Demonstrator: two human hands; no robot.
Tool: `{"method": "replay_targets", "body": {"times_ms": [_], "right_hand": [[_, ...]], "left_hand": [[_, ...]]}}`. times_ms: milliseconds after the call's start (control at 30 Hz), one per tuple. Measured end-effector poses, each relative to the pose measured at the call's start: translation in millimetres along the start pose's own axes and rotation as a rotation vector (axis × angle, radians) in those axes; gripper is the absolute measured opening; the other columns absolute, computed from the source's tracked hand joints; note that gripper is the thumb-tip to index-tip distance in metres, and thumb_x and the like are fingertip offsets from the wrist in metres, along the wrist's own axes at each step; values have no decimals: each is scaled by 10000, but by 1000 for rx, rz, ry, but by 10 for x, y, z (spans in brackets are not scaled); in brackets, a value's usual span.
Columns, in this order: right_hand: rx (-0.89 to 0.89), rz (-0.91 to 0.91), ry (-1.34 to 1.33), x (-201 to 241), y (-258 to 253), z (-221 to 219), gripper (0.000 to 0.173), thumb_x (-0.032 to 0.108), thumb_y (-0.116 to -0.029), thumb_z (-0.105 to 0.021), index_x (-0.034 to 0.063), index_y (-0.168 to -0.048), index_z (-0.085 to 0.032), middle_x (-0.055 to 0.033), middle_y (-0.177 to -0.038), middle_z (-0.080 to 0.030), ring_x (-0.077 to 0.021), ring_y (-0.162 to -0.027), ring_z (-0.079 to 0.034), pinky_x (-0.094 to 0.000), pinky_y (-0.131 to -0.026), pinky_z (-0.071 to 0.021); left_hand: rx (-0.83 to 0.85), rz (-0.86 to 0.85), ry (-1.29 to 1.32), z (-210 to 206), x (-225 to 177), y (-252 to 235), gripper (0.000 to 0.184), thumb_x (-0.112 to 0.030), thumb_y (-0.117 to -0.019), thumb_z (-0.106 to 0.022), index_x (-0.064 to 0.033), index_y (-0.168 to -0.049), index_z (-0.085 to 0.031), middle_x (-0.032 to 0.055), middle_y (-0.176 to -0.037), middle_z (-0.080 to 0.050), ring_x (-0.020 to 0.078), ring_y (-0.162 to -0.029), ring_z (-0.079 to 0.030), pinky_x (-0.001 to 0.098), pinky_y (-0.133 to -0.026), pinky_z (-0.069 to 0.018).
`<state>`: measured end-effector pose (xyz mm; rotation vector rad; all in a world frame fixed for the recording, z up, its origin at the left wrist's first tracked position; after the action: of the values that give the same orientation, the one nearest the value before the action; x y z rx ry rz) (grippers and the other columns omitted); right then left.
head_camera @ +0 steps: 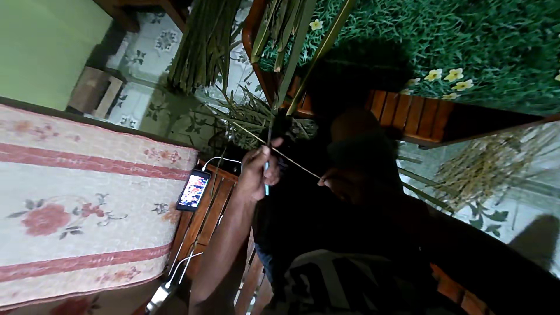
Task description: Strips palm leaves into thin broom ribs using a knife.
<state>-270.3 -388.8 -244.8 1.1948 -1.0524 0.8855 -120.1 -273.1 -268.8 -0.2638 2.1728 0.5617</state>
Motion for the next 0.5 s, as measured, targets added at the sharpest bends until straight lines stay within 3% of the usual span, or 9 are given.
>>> {"method": "replay_targets", "body": {"times_ms": [133,267,400,467,500], "right_hand": [[37,165,133,47,-21,43,263,174,-1043,-512,-8,-1104,-691,35,-733,-582,52,-587,-483,-115,-553,-434],[1,86,202,47,49,69,282,184,-1042,-527,-17,-1109,-713,-21,-795,-644,11,-630,-515,-151,-598,-459],[21,4,126,45,69,91,273,182,-1024,-535,-7,-1082,-723,28,-710,-612,21,-569,-494,-150,-543,-432],[34,-20,7,11,125,81,250,128,-997,-521,-24,-1054,-712,64,-649,-547,24,-527,-440,-149,-514,-393],[31,-13,-54,-68,154,84,239,132,-982,-526,-2,-1032,-717,89,-627,-542,35,-507,-442,-138,-494,-394]], "left_hand": [[97,99,-48,-353,210,103,458,-417,-980,-655,-150,-1351,-630,-97,-607,-549,9,-466,-480,175,-456,-427],[7,3,73,-20,26,15,461,-435,-978,-654,-150,-1339,-638,-62,-553,-516,49,-439,-495,220,-465,-475],[72,75,32,-299,182,111,488,-454,-955,-684,-160,-1342,-636,-82,-591,-537,30,-462,-487,197,-465,-447],[-29,13,46,-103,27,77,411,-427,-968,-657,-158,-1277,-684,-98,-578,-532,4,-448,-472,172,-446,-433],[-112,-46,72,127,-112,47,378,-407,-1016,-567,-153,-1278,-668,-90,-561,-514,10,-432,-468,177,-434,-441]]}}
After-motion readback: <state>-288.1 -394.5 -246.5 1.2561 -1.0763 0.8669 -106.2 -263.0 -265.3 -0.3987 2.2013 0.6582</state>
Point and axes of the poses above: each hand's wrist, its own y-axis away from the middle knuckle, its own z-axis out of the back of the hand, x = y × z, the point moved 9 cm from there along -y, towards the middle knuckle
